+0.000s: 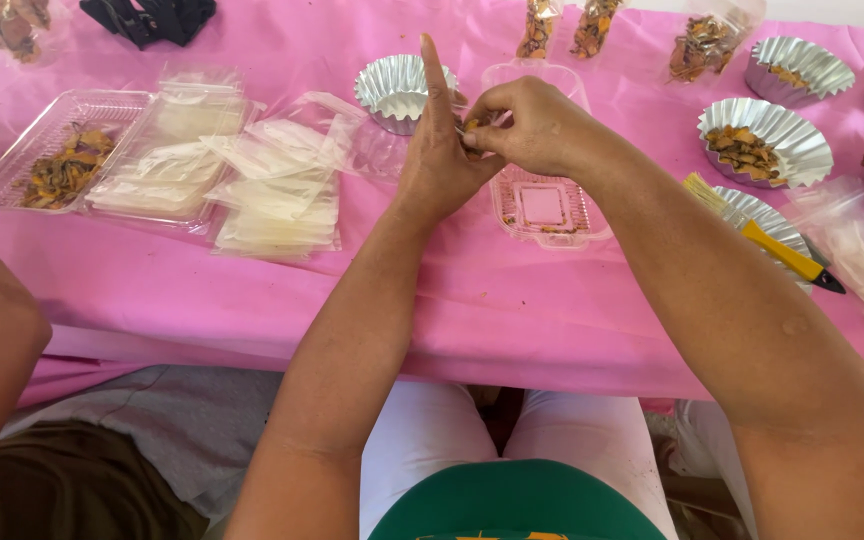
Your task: Cleaning dried turmeric pieces with a brush and sorting them into plastic containers and bags
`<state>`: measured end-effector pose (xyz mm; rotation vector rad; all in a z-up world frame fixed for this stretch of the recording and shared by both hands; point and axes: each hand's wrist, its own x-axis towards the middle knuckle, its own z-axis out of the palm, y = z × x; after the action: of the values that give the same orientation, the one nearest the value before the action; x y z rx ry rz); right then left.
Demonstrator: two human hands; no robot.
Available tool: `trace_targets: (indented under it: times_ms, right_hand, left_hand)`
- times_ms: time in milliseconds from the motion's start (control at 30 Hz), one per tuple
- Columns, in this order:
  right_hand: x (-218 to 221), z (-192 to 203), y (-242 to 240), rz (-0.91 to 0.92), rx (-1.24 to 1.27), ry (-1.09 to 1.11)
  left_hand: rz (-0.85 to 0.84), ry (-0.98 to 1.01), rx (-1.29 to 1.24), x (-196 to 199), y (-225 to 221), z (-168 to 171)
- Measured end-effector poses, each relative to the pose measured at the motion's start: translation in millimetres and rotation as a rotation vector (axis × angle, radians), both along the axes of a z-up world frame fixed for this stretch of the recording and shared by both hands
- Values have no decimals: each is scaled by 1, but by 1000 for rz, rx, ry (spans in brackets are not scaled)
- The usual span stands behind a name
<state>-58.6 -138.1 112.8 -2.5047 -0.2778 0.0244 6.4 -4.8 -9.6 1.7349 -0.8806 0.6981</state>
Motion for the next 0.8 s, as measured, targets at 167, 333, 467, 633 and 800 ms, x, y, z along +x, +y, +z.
trace_targets:
  times_ms: [167, 333, 467, 633, 800]
  right_hand:
    - [2, 1, -7, -28, 28, -76]
    - [0, 18, -34, -34, 224, -157]
    - [-10, 10, -61, 34, 409, -236]
    - [-3, -29, -95, -25, 953, -226]
    - [3, -55, -103, -74, 1102, -212]
  left_hand:
    - [-37, 4, 12, -11, 4, 13]
    - [-186, 257, -119, -17, 7, 25]
    - [-149, 283, -73, -10, 11, 24]
    - [-122, 514, -66, -5, 15, 27]
    - [-246, 609, -208, 3, 9, 20]
